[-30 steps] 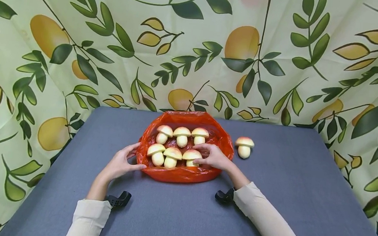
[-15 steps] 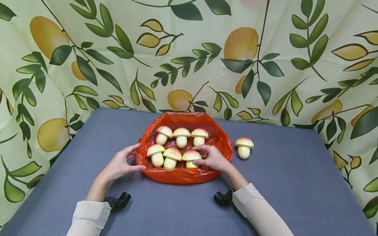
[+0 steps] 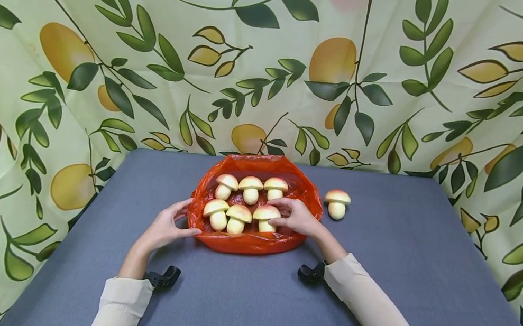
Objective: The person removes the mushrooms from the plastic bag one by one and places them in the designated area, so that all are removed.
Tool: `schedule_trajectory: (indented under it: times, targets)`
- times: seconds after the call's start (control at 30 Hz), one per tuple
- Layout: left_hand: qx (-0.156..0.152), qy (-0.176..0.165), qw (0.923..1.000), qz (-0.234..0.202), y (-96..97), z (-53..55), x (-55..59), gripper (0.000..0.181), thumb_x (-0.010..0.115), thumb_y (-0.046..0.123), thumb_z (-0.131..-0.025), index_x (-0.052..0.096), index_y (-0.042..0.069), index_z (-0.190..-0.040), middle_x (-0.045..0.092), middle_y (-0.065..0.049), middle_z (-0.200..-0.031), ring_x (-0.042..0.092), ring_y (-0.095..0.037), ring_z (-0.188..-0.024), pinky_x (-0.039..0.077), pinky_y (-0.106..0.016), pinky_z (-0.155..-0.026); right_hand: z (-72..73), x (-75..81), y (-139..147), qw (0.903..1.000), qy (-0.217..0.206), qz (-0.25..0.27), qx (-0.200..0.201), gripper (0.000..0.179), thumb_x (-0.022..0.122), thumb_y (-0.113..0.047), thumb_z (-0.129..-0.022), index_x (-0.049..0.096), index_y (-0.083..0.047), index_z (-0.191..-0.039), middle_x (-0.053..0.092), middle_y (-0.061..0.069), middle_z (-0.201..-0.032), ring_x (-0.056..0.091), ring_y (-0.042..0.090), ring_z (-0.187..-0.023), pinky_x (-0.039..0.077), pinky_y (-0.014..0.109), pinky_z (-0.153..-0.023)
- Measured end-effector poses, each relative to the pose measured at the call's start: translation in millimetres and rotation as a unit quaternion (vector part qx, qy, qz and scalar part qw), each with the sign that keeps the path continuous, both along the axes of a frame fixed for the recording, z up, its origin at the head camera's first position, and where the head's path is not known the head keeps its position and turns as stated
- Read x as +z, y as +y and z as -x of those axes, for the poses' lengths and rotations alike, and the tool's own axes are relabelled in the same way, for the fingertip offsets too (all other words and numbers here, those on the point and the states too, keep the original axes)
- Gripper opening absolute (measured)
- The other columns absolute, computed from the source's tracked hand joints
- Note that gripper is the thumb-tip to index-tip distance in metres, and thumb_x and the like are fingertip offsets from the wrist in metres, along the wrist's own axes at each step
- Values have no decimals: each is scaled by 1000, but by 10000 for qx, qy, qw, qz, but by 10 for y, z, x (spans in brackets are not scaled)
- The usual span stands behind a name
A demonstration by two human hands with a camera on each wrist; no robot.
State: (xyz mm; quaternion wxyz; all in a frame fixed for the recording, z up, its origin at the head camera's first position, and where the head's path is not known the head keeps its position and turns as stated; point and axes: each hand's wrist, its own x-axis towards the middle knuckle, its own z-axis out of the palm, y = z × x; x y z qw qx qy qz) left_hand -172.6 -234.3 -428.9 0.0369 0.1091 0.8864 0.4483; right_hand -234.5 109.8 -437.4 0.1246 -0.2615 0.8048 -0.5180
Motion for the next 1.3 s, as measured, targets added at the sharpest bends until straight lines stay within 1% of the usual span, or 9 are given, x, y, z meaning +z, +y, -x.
schedule_trajectory:
  times: [0.17,0.37,0.47,0.6,0.83,1.07,1.17,1.3]
  targets:
    - [-47,121,9999,-9,13,-8,18,79,81,10,-76,40,-9,-141,51,-33,-136,54,-47,-123,45,-53,-106,-11,62,35,9999,91,55,-43,46,73,-3,-82,58,9,-123,63,28,-123,63,35,-114,55,39,-97]
    - [-18,114,9999,49,14,-11,30,79,81,11,-76,40,-9,-141,50,-32,-137,54,-47,-123,45,-53,-106,-16,118,91,9998,175,39,-47,47,73,-4,-82,58,9,-124,62,29,-123,61,39,-116,53,47,-99]
    - [-29,120,9999,59,18,-12,31,79,81,10,-76,40,-9,-141,51,-33,-136,54,-47,-123,45,-54,-106,-22,136,118,9995,288,-57,-143,46,74,-6,-82,59,7,-124,63,27,-123,62,39,-116,53,48,-99]
    - [-30,103,9999,36,20,-11,37,79,81,11,-76,40,-9,-141,51,-32,-136,54,-47,-123,45,-54,-106,-31,157,156,9991,352,-50,-233,46,74,-7,-82,60,5,-124,64,26,-123,63,38,-115,53,49,-98]
    - [-42,78,10000,22,12,-7,13,80,81,12,-77,39,-8,-141,51,-32,-136,54,-47,-124,44,-55,-106,-73,232,209,9985,409,-107,-336,46,76,-10,-81,61,2,-123,66,22,-122,65,33,-113,55,42,-97]
    - [-14,53,10000,56,4,-4,-4,81,81,13,-76,39,-8,-142,51,-32,-136,54,-47,-124,43,-55,-107,-111,302,283,9988,382,122,-272,48,74,-4,-81,59,7,-125,64,26,-123,63,38,-115,55,40,-98]
    - [-17,78,10000,42,3,-4,-2,80,81,13,-76,39,-8,-142,51,-32,-137,53,-47,-124,43,-55,-107,-127,326,323,9988,356,181,-291,48,74,-4,-81,59,6,-125,64,25,-123,65,29,-113,56,32,-96]
    - [-46,111,9999,49,10,-7,7,80,81,13,-77,39,-9,-141,51,-33,-136,54,-48,-123,44,-55,-106,-147,347,390,9988,318,233,-277,48,74,-5,-82,58,5,-126,63,25,-125,65,7,-107,54,21,-92]
